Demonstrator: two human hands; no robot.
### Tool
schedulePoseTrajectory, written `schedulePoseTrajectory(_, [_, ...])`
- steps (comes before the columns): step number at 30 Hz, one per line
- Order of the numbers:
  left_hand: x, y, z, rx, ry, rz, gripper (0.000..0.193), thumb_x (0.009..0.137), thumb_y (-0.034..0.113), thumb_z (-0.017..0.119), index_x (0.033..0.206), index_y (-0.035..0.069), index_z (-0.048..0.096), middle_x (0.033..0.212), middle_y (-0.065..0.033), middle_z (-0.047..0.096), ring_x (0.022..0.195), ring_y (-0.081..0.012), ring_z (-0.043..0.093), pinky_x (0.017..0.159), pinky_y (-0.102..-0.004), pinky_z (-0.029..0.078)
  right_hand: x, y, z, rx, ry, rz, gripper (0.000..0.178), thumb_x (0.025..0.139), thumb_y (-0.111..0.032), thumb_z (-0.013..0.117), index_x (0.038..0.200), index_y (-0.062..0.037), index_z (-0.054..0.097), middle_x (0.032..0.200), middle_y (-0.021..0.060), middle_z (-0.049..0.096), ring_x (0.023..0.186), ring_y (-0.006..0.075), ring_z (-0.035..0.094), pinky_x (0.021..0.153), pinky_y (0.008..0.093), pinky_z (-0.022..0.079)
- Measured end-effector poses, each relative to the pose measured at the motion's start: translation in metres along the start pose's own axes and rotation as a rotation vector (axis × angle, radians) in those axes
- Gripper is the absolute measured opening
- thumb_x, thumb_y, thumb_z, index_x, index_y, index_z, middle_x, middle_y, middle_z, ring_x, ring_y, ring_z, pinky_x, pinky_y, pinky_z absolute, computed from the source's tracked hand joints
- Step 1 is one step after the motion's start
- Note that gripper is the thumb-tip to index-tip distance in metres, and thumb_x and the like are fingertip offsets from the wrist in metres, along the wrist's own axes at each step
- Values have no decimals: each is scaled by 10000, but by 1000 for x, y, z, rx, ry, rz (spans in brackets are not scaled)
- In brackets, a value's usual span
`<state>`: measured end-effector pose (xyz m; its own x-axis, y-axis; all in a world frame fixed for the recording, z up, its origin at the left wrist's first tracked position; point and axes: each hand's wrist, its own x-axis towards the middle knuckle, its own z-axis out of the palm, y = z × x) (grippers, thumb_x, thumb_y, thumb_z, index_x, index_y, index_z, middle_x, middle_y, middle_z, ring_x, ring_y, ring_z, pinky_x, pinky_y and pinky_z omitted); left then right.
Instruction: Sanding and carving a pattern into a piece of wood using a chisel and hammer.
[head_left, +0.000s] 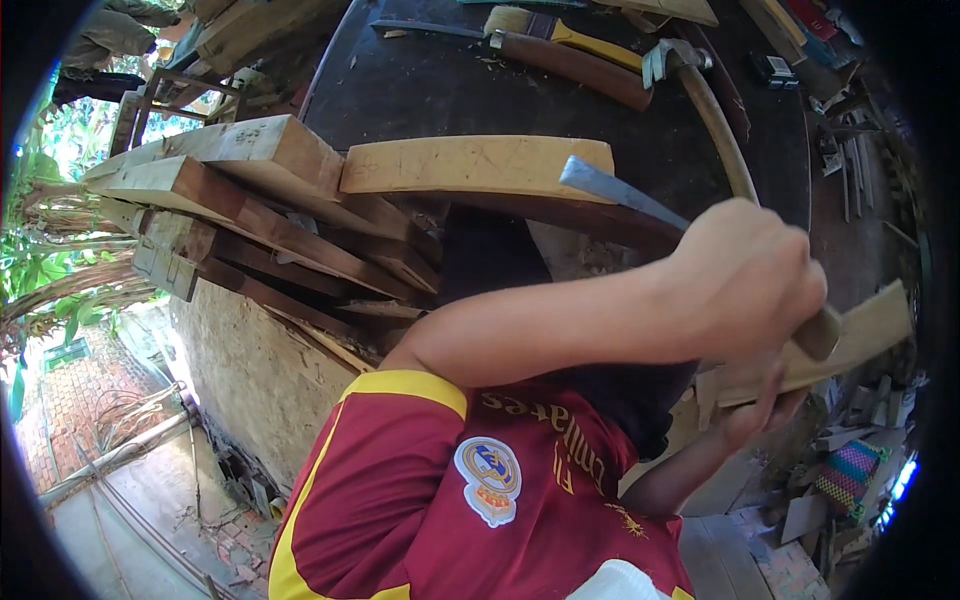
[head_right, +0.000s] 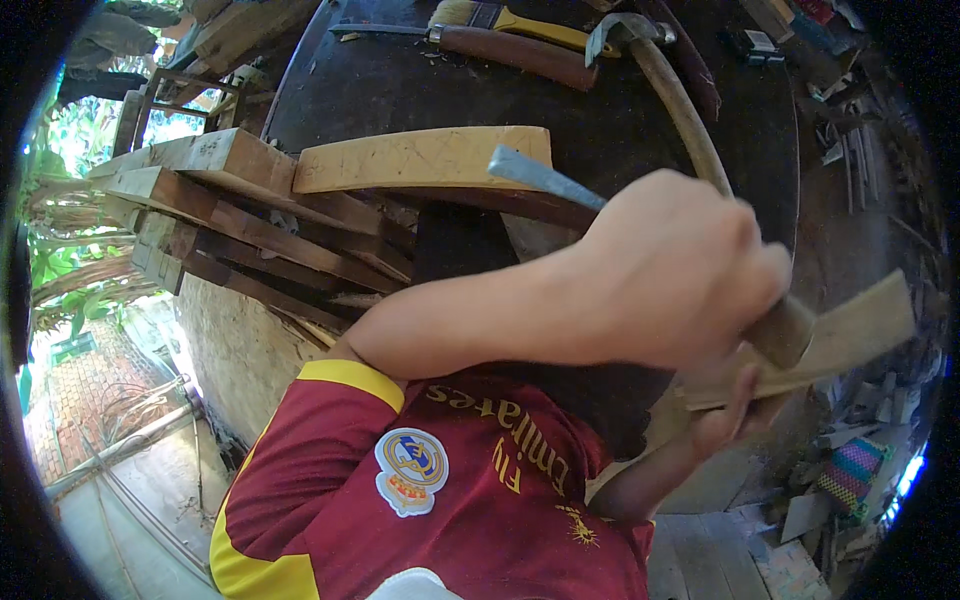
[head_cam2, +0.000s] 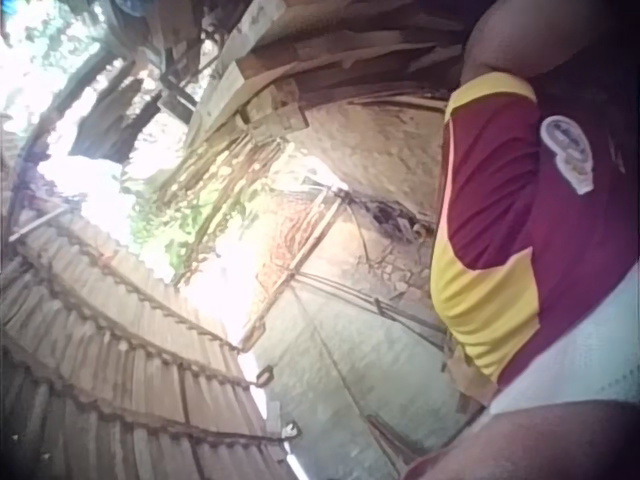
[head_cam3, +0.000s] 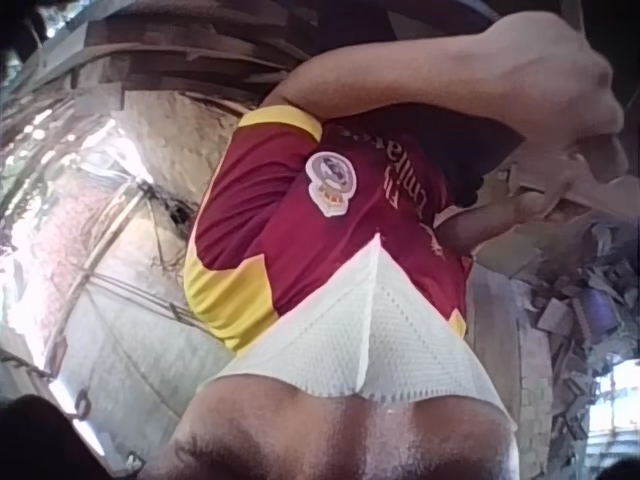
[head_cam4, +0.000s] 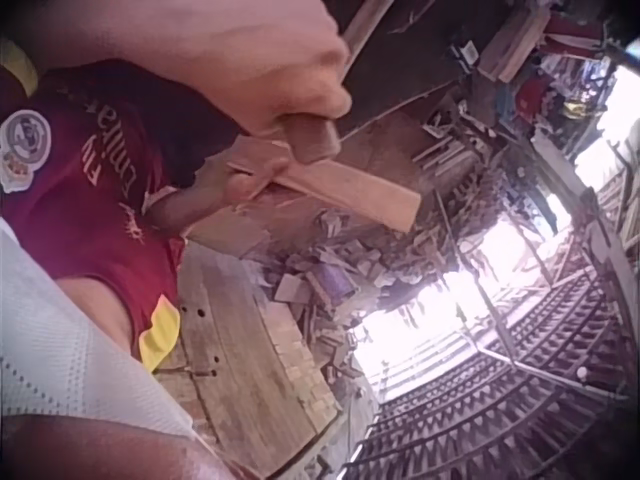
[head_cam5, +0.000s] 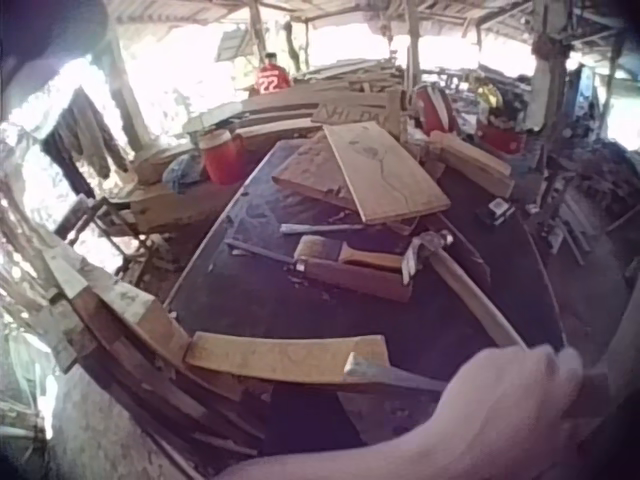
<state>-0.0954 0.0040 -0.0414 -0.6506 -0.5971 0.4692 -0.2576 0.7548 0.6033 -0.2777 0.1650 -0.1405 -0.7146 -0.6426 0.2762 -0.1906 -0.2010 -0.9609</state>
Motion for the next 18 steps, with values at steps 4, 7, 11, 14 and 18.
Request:
schedulePoseTrajectory(4, [17,-14,-6,-21,1,-123,207,595,237,762,722,77,730,659,-156,676,641,-351,697,594,-434,561,41,-23,-17,276,30,-37,462,948,-82,653,1348,82,490,1171,223,602,993,289,629,897,390,542])
schedulePoseTrajectory(7, [17,-14,-6,3,14,-191,184,592,226,758,713,90,736,648,-149,673,643,-348,697,605,-430,561,64,-37,6,179,175,-163,471,902,-16,701,1326,68,513,1126,225,625,977,290,636,892,389,551])
schedulePoseTrajectory(11, [22,-17,-7,-1,11,-216,190,593,227,773,723,90,747,653,-147,678,649,-343,702,610,-422,562,62,-49,41,-302,102,-447,567,830,5,790,1331,53,529,1195,196,648,1025,296,645,931,403,541])
schedulePoseTrajectory(14, [21,-25,-8,49,133,-228,192,603,226,792,731,90,752,658,-149,681,658,-340,709,616,-419,564,66,-43,21,-844,-145,-515,660,797,-24,837,1370,39,517,1307,174,623,1143,289,619,997,405,511])
schedulePoseTrajectory(18, [18,-30,-7,82,84,-258,192,614,229,802,735,89,753,667,-154,685,668,-338,714,624,-417,567,56,-17,34,-344,-18,-282,746,779,-80,869,1423,29,509,1396,165,574,1284,261,541,1087,417,439])
